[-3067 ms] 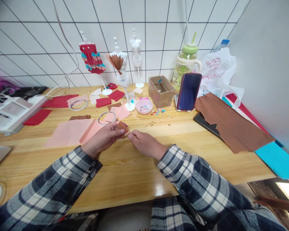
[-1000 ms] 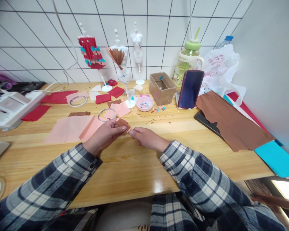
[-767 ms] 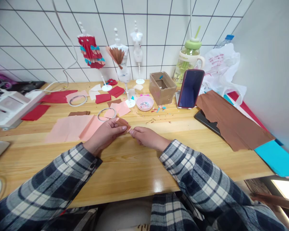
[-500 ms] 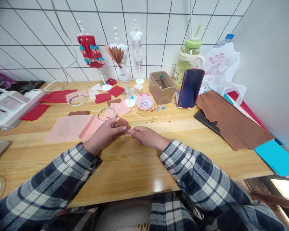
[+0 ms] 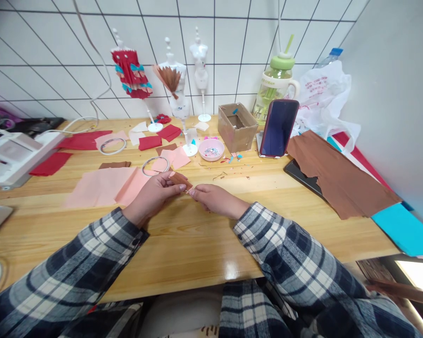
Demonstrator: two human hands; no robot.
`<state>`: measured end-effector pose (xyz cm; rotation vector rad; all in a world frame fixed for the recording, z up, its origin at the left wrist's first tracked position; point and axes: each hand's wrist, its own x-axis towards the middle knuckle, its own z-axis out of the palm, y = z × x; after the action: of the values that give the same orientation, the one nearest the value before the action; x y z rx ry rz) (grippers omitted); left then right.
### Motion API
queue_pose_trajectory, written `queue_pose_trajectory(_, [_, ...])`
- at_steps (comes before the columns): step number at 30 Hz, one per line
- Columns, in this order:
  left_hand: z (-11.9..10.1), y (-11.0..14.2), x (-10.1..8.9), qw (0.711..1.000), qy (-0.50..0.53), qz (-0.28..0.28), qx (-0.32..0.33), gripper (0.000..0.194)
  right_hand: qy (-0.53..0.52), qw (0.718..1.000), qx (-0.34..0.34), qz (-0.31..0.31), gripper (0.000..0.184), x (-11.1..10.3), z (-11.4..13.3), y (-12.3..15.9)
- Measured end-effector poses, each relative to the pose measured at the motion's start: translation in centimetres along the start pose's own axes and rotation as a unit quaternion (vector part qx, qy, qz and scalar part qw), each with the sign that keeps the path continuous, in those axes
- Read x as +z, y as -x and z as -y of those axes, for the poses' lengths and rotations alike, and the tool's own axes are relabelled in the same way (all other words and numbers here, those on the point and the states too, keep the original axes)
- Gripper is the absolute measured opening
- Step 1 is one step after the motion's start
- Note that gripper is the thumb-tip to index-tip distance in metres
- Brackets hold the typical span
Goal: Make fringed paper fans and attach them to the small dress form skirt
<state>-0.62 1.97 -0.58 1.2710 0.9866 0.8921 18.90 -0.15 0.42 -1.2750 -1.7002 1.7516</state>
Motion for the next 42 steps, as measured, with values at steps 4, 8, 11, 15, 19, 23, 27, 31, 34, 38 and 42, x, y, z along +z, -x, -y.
queue_pose_trajectory(4, [-0.01, -0.01, -0.04, 1.000, 0.017, -0.001, -0.005, 0.028, 0.001, 1.000, 0.001, -0.002, 0.039, -0.01, -0.09, -0.07])
queue_pose_trajectory(8, [0.16, -0.15, -0.21, 0.999, 0.040, 0.006, -0.020, 0.031, 0.004, 1.000, 0.002, 0.000, 0.041, -0.04, -0.19, -0.12])
queue_pose_trajectory(11, [0.26, -0.25, -0.32, 0.998, 0.052, 0.014, -0.029, 0.031, 0.008, 1.000, -0.005, 0.004, 0.042, -0.06, -0.21, -0.12])
queue_pose_trajectory(15, [0.46, -0.32, -0.48, 0.997, 0.060, 0.026, -0.043, 0.032, 0.025, 1.000, -0.008, 0.012, 0.040, -0.06, 0.00, -0.09])
queue_pose_trajectory(19, [0.70, -0.35, -0.68, 0.996, 0.065, 0.045, -0.045, 0.032, 0.040, 0.999, -0.007, 0.019, 0.034, -0.08, 0.22, -0.05])
queue_pose_trajectory(23, [0.68, -0.30, -0.78, 0.996, 0.054, 0.054, -0.038, 0.030, 0.053, 0.998, -0.010, 0.024, 0.032, -0.15, 0.22, -0.03])
queue_pose_trajectory(27, [0.62, -0.28, -0.80, 0.996, 0.052, 0.054, -0.047, 0.032, 0.068, 0.997, -0.010, 0.024, 0.031, -0.17, 0.24, -0.07])
queue_pose_trajectory(31, [0.70, -0.32, -0.83, 0.996, 0.057, 0.056, -0.047, 0.032, 0.085, 0.996, -0.019, 0.020, 0.032, -0.14, 0.15, -0.18])
queue_pose_trajectory(34, [0.73, -0.36, -0.83, 0.995, 0.066, 0.054, -0.054, 0.032, 0.086, 0.996, -0.027, 0.011, 0.031, -0.16, 0.03, -0.20])
queue_pose_trajectory(38, [0.50, -0.39, -0.60, 0.994, 0.091, 0.030, -0.055, 0.031, 0.063, 0.998, -0.016, 0.022, 0.030, -0.23, 0.00, -0.09])
queue_pose_trajectory(42, [0.15, -0.31, -0.04, 0.992, 0.118, -0.040, -0.022, 0.022, 0.073, 0.996, -0.022, -0.036, 0.036, -0.12, -0.08, -0.23])
